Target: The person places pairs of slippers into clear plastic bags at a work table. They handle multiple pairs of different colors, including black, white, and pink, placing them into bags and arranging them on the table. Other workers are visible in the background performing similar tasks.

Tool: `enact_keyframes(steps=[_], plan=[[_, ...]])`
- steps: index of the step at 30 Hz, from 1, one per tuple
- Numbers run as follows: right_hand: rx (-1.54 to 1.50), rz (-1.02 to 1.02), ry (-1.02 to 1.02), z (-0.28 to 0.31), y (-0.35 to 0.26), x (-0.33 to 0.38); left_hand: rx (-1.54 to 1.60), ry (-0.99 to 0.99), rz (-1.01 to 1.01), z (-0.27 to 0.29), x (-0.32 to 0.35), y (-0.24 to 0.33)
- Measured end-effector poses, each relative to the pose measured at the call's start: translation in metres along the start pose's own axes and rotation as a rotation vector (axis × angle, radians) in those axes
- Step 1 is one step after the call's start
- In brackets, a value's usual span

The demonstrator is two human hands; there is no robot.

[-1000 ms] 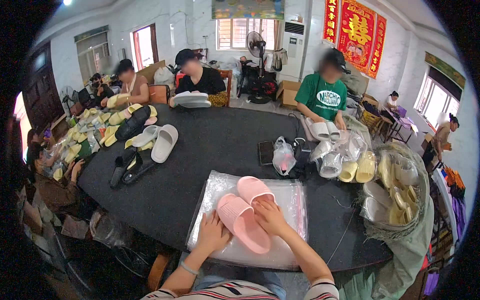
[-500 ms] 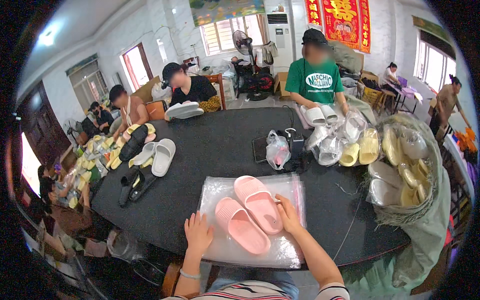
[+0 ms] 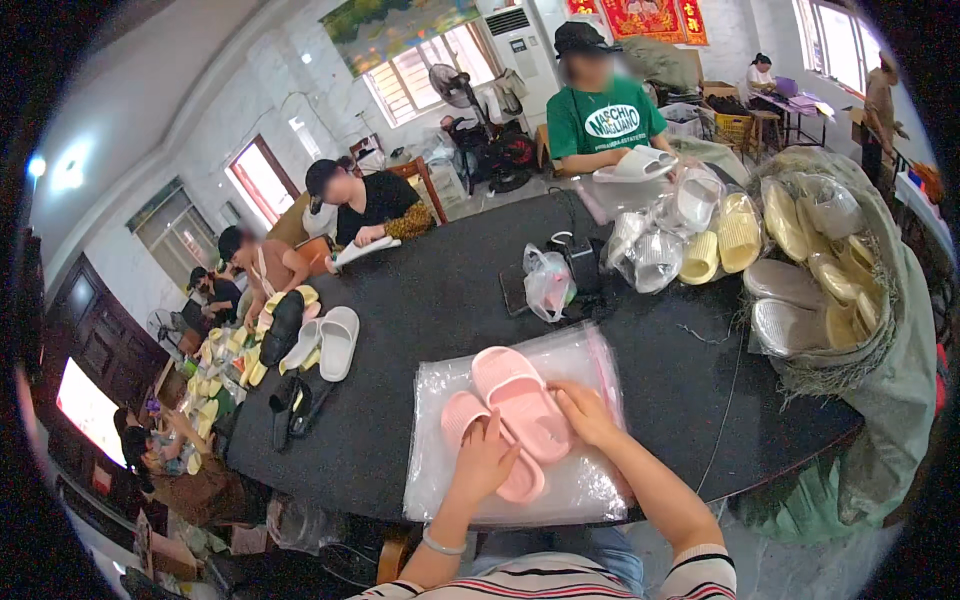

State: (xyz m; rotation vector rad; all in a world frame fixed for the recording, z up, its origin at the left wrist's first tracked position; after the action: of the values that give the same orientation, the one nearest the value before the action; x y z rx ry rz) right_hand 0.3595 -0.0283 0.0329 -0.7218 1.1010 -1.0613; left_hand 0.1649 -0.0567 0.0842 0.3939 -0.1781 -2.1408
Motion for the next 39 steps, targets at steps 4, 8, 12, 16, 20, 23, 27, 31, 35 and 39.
enact_keyframes(steps=[4,8,12,16,20,23,27,31,35,39], plan=[[0.046,-0.105,-0.182,-0.006,-0.002,-0.003,0.085,-0.171,0.19,-0.001,-0.013,-0.021],[0.193,-0.027,-0.142,-0.01,-0.001,-0.002,0.068,-0.106,0.178,0.008,-0.008,-0.041],[0.213,-0.046,-0.136,-0.014,-0.004,-0.001,0.151,0.043,0.158,0.025,0.016,-0.073],[0.245,-0.033,-0.118,-0.012,-0.003,-0.001,0.32,0.135,0.293,0.064,0.043,-0.11],[0.259,-0.01,-0.109,-0.012,-0.003,-0.002,0.369,0.329,0.27,0.074,0.074,-0.196],[0.255,0.01,-0.097,-0.013,-0.008,-0.003,0.228,0.298,0.409,0.078,0.094,-0.266],[0.26,0.019,-0.106,-0.015,-0.01,-0.005,0.105,0.301,0.479,0.102,0.106,-0.299],[0.223,-0.006,-0.158,-0.018,-0.004,-0.007,0.133,0.326,0.427,0.097,0.116,-0.292],[0.258,-0.001,-0.128,-0.018,-0.004,-0.006,0.041,0.343,0.506,0.071,0.135,-0.274],[0.272,0.01,-0.12,-0.016,-0.005,-0.004,-0.194,0.195,0.628,0.065,0.15,-0.236]])
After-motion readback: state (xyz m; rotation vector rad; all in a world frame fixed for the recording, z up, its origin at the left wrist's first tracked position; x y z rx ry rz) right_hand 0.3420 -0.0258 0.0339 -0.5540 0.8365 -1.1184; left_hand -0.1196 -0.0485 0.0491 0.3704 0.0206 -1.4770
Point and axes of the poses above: each hand's wrist, its own x-axis away from the middle knuckle, its own z-axis out of the back of the hand, y = z × x, the point moved 8 cm from there along -x, towards the middle knuckle, and after that the axes turned 8 degrees about -y, right-handed, at the moved point
